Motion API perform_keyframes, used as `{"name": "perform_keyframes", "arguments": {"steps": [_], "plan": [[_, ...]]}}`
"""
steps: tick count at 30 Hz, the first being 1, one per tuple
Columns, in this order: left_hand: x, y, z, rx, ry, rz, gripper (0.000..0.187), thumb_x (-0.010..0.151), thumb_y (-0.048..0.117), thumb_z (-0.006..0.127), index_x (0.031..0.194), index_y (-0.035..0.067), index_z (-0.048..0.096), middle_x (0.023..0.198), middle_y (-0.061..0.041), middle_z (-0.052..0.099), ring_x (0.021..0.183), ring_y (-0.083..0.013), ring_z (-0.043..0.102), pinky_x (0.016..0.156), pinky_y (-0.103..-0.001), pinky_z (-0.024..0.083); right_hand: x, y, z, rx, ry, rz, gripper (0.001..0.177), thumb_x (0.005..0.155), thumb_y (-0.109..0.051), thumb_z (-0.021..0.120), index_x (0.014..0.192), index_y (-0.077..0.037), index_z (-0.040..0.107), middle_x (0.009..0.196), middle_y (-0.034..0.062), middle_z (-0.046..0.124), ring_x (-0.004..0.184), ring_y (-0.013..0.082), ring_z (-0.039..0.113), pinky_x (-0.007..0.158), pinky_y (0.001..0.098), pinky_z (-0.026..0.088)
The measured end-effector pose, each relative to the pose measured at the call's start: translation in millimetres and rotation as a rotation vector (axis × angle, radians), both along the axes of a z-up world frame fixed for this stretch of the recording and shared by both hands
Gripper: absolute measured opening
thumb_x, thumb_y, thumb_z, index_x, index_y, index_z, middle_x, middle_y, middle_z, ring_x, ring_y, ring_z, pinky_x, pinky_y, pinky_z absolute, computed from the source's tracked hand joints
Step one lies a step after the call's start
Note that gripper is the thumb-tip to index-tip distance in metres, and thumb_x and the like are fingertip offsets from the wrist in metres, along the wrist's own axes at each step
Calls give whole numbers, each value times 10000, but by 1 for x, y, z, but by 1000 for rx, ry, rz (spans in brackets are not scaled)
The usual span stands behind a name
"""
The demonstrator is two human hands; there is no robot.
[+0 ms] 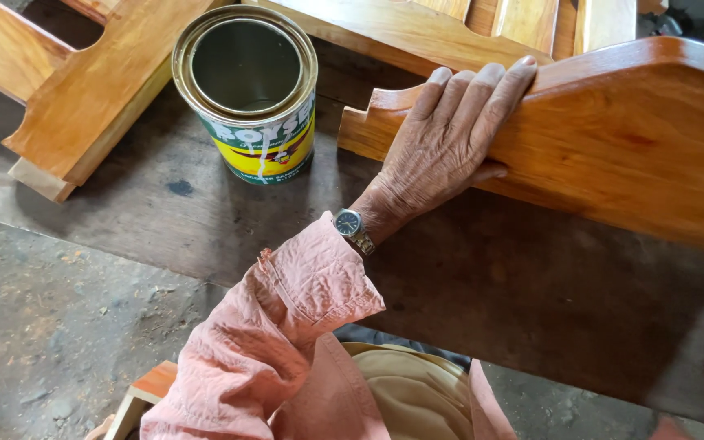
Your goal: Applying varnish or sanding sealer to a wooden furniture component using a paintbrush
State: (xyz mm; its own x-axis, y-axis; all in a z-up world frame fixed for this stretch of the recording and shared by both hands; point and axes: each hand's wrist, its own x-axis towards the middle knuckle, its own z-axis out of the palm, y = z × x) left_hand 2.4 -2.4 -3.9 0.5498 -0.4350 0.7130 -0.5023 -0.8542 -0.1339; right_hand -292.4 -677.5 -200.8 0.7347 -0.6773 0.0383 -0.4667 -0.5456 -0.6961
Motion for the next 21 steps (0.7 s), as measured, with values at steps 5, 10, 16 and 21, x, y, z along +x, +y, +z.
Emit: {"name": "perform_keyframes", "arguments": {"steps": [5,10,16,21], "plan": [[0,0,1,14,-14,26,1368,699,982,896,1575,126,285,1450,25,587,1226,-143,624,1147,-366,433,63,258,80,-309,-18,-35,382,1471,-376,535,1250,-72,603,1022,108,628,736,270,530,639,446,385],[2,-1,0,15,5,9,1380,699,969,908,1578,113,277,1453,9,582,1230,-158,618,1152,-373,426,82,440,206,-431,3,181,665,1179,-130,532,1790,-121,270,991,275,719,823,449,677,785,551,495],[3,-2,1,-28,61,-70,1241,766,864,899,1552,95,325,1469,-56,560,1284,-220,598,1159,-412,383,102,516,247,-400,70,301,652,1076,-343,477,1696,-241,305,946,175,765,628,432,678,559,525,477],[1,-1,6,-24,-19,-82,1115,914,936,630,1529,38,391,1399,-97,577,1202,-254,609,1137,-413,382,120,528,280,-258,-66,536,617,1025,-249,505,1612,-188,324,1438,144,642,779,347,650,748,405,494]]}}
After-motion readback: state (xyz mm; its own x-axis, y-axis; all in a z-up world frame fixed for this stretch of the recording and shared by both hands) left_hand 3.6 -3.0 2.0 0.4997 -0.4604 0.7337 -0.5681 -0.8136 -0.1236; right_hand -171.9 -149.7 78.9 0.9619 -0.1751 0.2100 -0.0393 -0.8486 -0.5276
